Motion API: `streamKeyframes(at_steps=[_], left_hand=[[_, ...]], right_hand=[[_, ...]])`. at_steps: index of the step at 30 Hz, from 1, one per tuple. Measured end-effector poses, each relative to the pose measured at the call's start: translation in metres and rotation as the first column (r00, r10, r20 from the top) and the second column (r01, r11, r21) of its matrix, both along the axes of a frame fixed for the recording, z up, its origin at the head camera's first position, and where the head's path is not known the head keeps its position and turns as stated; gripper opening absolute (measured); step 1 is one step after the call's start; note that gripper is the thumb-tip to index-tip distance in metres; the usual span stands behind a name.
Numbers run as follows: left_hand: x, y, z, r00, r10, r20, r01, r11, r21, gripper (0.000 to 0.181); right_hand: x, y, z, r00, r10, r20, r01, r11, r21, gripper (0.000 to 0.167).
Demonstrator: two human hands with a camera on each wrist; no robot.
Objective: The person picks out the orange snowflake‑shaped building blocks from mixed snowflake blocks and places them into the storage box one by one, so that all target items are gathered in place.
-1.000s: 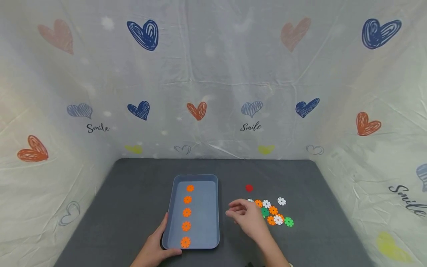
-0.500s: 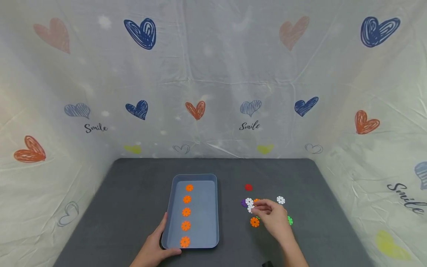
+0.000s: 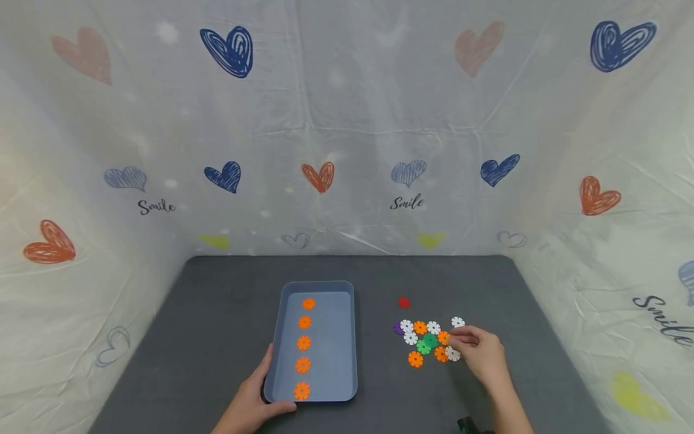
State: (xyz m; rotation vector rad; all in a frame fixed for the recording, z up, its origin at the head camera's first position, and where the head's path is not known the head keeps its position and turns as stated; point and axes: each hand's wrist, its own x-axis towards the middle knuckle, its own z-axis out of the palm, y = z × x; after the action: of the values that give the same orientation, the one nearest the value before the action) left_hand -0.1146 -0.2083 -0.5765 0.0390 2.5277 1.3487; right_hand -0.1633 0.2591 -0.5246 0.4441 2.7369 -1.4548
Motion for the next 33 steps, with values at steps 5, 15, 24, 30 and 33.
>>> streamKeyframes(at_steps=[5, 15, 24, 30, 33], left_hand=[[0.000, 0.001, 0.000, 1.000, -0.003, -0.005, 0.003, 1.000, -0.008, 0.130], [0.000, 0.002, 0.002, 1.000, -0.001, 0.003, 0.001, 1.000, -0.004, 0.128], [0.000, 0.002, 0.003, 1.000, -0.002, 0.000, 0.002, 1.000, -0.007, 0.129], [0.000, 0.000, 0.002, 1.000, -0.008, -0.002, 0.008, 1.000, -0.010, 0.128], [0.000, 0.000, 0.001, 1.000, -0.012, -0.005, 0.012, 1.000, -0.015, 0.127]], right_hand=[[-0.004, 0.019, -0.017, 1.000, -0.015, 0.012, 0.014, 0.999, 0.031, 0.029], [-0.012, 0.035, -0.036, 0.998, 0.035, 0.049, -0.041, 0.991, 0.128, 0.030], [-0.018, 0.036, -0.035, 0.980, 0.150, 0.133, -0.176, 0.962, 0.208, 0.031], [-0.019, 0.037, -0.035, 0.967, 0.187, 0.171, -0.220, 0.956, 0.197, 0.027], [-0.018, 0.038, -0.036, 0.967, 0.192, 0.168, -0.224, 0.955, 0.194, 0.025]])
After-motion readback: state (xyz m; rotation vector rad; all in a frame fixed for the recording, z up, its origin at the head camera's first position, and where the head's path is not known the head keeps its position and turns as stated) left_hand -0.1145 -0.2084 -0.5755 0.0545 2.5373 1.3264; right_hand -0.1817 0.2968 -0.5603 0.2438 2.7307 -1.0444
